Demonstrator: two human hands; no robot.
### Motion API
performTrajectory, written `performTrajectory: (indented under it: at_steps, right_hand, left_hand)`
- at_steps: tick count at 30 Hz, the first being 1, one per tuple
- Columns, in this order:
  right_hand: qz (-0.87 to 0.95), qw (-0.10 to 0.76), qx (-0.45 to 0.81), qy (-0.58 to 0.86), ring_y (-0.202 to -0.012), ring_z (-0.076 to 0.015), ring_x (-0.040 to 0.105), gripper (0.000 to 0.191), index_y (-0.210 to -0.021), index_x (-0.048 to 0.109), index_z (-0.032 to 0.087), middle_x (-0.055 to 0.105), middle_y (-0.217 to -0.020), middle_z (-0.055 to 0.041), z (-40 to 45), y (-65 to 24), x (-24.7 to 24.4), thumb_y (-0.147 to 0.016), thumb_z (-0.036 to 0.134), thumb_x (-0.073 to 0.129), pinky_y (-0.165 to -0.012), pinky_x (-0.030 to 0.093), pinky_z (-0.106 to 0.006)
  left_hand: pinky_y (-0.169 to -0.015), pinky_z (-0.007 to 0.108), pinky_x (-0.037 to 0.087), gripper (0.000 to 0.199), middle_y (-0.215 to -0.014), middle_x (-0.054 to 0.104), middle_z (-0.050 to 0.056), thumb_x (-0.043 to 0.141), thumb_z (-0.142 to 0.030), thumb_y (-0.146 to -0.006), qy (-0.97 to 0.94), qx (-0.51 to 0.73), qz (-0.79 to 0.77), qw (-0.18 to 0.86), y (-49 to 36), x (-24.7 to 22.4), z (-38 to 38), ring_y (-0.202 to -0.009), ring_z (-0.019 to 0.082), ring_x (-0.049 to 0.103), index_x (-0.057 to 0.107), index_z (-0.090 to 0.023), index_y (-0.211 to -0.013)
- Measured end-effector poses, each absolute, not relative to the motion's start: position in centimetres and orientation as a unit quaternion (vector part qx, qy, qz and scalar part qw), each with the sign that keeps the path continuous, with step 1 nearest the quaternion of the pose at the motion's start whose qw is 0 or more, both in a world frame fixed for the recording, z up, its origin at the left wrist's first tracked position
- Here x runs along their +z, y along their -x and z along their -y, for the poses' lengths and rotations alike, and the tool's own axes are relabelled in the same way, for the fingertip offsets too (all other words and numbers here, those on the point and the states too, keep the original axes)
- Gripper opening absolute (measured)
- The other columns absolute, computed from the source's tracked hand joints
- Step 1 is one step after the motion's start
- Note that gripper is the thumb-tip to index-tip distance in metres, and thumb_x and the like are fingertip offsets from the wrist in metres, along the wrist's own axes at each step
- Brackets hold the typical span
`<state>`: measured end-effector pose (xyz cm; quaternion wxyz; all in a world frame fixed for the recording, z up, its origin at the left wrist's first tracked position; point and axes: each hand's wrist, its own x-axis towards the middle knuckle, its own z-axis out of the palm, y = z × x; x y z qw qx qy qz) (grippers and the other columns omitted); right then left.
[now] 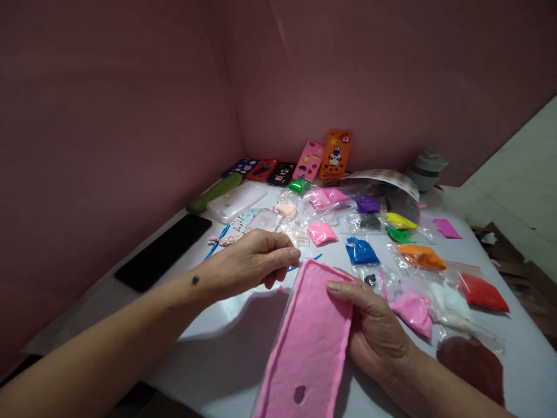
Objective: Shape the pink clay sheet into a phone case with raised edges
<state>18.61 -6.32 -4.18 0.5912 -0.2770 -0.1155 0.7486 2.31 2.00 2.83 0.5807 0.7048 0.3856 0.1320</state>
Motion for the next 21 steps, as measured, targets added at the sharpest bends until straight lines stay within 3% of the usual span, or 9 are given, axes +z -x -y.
performTrajectory:
  at_steps: [3, 11, 17, 21]
  right_hand:
    - [0.116, 0.576, 0.751, 0.301, -0.063, -0.0181, 0.061, 0.015, -0.074, 0.073, 0.016, 0.068, -0.069, -0.0044, 6.2, -18.7, -4.1, -0.06, 0.015, 0.077, -0.069, 0.052, -0.034]
    - [0.114, 0.534, 0.768, 0.334, -0.088, -0.0353, 0.065, 0.034, -0.09, 0.071, 0.01, 0.071, -0.09, -0.0164, 5.9, -18.8, -4.1, -0.058, 0.023, 0.072, -0.089, 0.044, -0.054]
    - [0.146, 0.553, 0.765, 0.295, -0.074, -0.0269, 0.066, 0.026, -0.088, 0.072, 0.01, 0.071, -0.08, -0.012, 5.9, -18.7, -4.2, -0.063, 0.018, 0.071, -0.084, 0.048, -0.047]
    - [0.16, 0.547, 0.777, 0.268, -0.077, -0.028, 0.066, 0.024, -0.09, 0.072, 0.01, 0.071, -0.077, -0.0121, 5.9, -18.8, -4.3, -0.068, 0.019, 0.068, -0.085, 0.048, -0.048]
  left_hand:
    - [-0.041, 0.019, 0.029, 0.03, -0.057, 0.049, -0.003, 0.054, -0.035, -0.085, -0.612, 0.139, -0.346, 0.698, -2.4, 1.5, -2.4, -0.045, 0.006, 0.041, 0.051, -0.015, -0.064]
    - [-0.037, 0.016, 0.036, 0.021, -0.054, 0.053, -0.004, 0.063, -0.034, -0.079, -0.491, 0.113, -0.28, 0.817, -2.3, -1.2, -2.3, -0.041, 0.006, 0.047, 0.054, -0.015, -0.075]
    - [-0.038, 0.014, 0.036, 0.018, -0.049, 0.054, -0.004, 0.065, -0.027, -0.078, -0.467, 0.138, -0.277, 0.828, -2.3, -1.8, -2.1, -0.04, 0.005, 0.046, 0.055, -0.014, -0.073]
    - [-0.041, 0.011, 0.037, 0.017, -0.055, 0.055, -0.004, 0.064, -0.026, -0.081, -0.468, 0.168, -0.28, 0.821, -2.4, -1.8, -1.8, -0.044, 0.003, 0.048, 0.056, -0.013, -0.076]
